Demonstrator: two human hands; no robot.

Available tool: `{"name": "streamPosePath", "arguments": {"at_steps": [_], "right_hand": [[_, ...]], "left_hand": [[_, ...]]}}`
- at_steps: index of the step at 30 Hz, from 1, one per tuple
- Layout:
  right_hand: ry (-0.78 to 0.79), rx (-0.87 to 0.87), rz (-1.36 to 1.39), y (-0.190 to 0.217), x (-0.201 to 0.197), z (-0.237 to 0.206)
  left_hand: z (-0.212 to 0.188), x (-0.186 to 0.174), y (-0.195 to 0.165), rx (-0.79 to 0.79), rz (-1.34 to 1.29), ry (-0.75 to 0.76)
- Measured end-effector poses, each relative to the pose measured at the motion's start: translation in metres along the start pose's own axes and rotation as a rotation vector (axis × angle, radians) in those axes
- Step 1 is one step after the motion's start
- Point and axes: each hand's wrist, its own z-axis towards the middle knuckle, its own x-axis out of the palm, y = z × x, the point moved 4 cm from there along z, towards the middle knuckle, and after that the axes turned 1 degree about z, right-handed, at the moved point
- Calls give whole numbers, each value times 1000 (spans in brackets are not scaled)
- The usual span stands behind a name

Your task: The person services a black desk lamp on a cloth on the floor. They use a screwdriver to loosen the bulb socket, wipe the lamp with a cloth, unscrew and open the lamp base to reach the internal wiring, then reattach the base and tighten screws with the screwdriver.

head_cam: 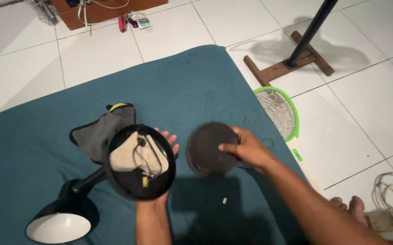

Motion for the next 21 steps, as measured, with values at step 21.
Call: {"name": "streamPosePath", "arguments": {"at_steps": [21], "right_hand": [[-51,-866,-205,107,156,35]], "left_hand": [[-32,-23,-49,176,-325,328]]}}
